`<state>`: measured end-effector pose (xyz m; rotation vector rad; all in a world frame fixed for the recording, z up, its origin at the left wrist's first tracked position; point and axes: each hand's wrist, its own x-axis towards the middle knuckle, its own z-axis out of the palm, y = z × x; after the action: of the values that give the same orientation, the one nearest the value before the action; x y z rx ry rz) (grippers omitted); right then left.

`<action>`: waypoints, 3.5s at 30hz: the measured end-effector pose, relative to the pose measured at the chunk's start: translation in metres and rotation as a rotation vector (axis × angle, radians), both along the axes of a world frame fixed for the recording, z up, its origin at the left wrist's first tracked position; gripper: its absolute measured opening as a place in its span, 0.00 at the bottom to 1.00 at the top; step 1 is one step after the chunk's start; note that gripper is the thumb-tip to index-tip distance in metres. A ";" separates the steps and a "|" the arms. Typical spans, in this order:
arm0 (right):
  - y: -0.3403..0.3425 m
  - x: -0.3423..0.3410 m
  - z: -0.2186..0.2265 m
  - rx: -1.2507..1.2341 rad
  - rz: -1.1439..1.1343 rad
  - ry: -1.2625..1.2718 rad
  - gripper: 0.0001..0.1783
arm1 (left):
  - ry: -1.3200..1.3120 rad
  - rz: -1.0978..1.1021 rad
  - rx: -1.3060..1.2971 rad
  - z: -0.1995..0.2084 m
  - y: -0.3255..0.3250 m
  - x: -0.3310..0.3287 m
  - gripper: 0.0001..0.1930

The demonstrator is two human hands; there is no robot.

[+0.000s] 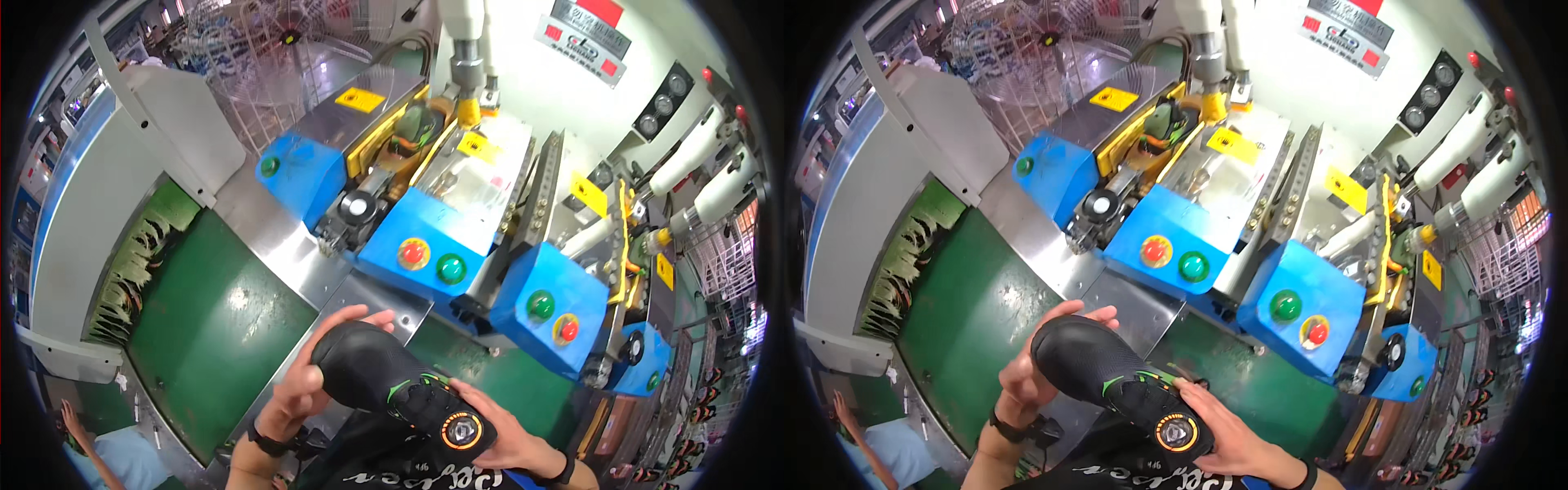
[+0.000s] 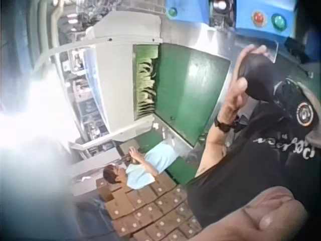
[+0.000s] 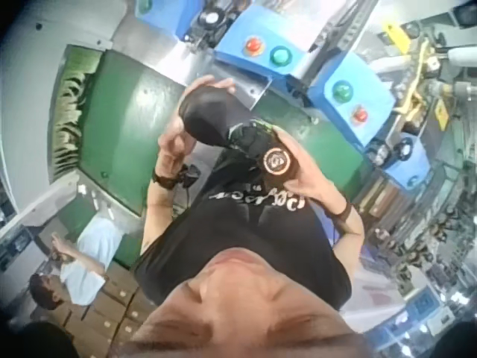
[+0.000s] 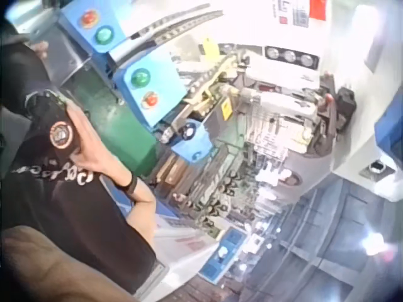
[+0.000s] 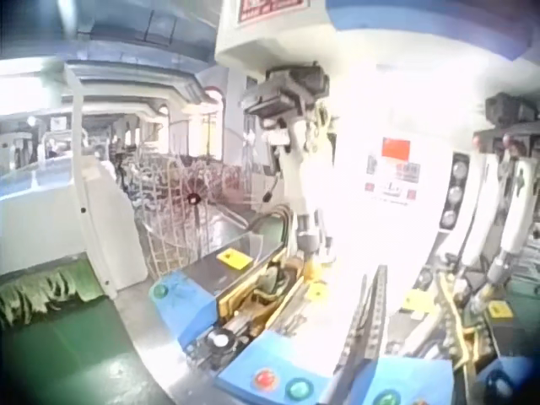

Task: Operating industrial machinery to shape and process athletic shoes.

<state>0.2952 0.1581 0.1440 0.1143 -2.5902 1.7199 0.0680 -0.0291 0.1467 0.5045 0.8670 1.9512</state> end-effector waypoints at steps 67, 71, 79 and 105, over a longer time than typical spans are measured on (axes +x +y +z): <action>0.093 -0.462 -0.025 0.644 -0.391 0.364 0.28 | 0.796 0.603 -0.844 -0.145 0.011 -0.142 0.35; 0.047 -0.455 -0.029 0.600 -0.083 0.025 0.37 | 0.953 0.270 -0.873 -0.130 0.076 -0.199 0.32; 0.038 -0.458 -0.058 0.717 0.027 0.107 0.38 | 1.062 0.132 -1.005 -0.146 0.075 -0.199 0.20; 0.193 -0.521 -0.093 0.210 -1.200 -0.249 0.34 | 1.097 0.301 -1.102 -0.137 0.078 -0.196 0.25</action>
<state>-0.2258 0.3511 0.0510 -1.3848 -2.0813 1.0026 -0.1283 0.0485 0.0099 0.7522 2.5734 0.9892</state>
